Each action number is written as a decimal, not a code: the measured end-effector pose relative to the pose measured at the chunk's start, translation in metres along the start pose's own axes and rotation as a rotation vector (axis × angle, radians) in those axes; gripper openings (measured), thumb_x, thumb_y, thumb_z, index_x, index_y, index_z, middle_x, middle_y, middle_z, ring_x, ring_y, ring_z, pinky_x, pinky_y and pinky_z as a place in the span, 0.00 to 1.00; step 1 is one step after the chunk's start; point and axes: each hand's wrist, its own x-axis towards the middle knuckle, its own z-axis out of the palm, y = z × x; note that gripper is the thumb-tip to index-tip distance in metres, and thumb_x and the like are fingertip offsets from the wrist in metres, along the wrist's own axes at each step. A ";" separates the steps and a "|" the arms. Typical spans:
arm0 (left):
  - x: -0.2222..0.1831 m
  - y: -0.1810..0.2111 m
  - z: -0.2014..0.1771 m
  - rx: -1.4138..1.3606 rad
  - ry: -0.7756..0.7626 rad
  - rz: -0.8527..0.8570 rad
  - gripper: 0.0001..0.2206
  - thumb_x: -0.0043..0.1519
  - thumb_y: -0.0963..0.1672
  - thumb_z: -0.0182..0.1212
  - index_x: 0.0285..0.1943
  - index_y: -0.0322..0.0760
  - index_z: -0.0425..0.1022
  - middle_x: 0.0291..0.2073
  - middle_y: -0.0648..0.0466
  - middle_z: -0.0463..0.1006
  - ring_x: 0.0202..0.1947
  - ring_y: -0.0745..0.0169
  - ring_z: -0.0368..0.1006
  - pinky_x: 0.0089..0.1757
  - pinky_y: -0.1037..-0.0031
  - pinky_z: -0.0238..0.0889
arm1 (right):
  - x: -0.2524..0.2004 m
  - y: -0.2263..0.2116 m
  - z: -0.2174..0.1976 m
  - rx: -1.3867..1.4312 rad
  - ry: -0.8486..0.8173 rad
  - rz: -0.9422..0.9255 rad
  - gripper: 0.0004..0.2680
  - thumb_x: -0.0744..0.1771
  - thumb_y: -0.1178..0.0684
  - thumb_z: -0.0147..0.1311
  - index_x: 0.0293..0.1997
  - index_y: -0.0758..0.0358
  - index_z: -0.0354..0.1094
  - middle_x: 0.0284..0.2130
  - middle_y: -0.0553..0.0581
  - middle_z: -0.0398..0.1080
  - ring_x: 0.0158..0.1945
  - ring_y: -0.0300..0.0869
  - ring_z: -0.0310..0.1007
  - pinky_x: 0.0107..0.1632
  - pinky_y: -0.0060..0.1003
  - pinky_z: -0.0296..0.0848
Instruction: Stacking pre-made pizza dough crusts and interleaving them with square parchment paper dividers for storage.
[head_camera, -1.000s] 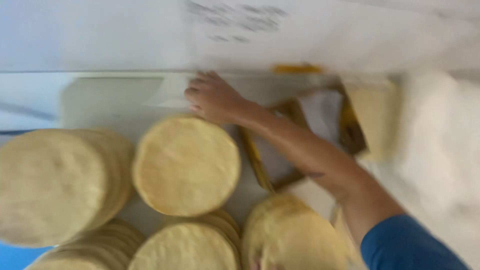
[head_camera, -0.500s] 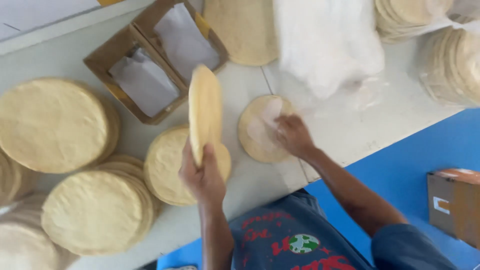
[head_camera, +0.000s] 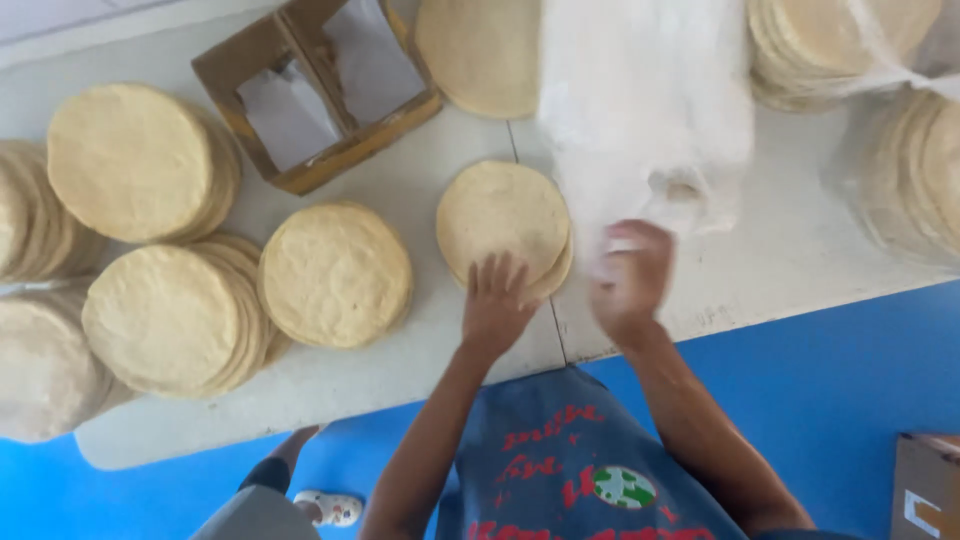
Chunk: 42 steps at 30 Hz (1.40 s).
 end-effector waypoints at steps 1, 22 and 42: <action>-0.002 -0.005 -0.019 0.045 -0.001 -0.034 0.30 0.60 0.54 0.60 0.69 0.37 0.68 0.71 0.39 0.58 0.72 0.34 0.50 0.66 0.42 0.38 | -0.011 -0.002 0.017 -0.038 -0.139 -0.144 0.07 0.61 0.64 0.58 0.36 0.61 0.63 0.47 0.61 0.69 0.53 0.56 0.70 0.55 0.50 0.68; -0.029 -0.216 -0.205 0.259 0.040 -0.732 0.43 0.46 0.60 0.76 0.65 0.34 0.67 0.54 0.40 0.73 0.56 0.36 0.68 0.55 0.48 0.59 | -0.059 0.020 0.140 -0.676 -0.688 0.297 0.26 0.61 0.33 0.66 0.60 0.57 0.67 0.66 0.63 0.56 0.68 0.61 0.52 0.69 0.57 0.49; -0.063 -0.118 -0.151 0.224 0.043 -0.451 0.29 0.54 0.55 0.71 0.60 0.39 0.75 0.54 0.46 0.76 0.57 0.43 0.69 0.56 0.47 0.56 | -0.132 -0.005 0.121 -0.339 -0.819 0.260 0.20 0.65 0.38 0.57 0.57 0.59 0.68 0.56 0.60 0.67 0.62 0.53 0.63 0.61 0.56 0.58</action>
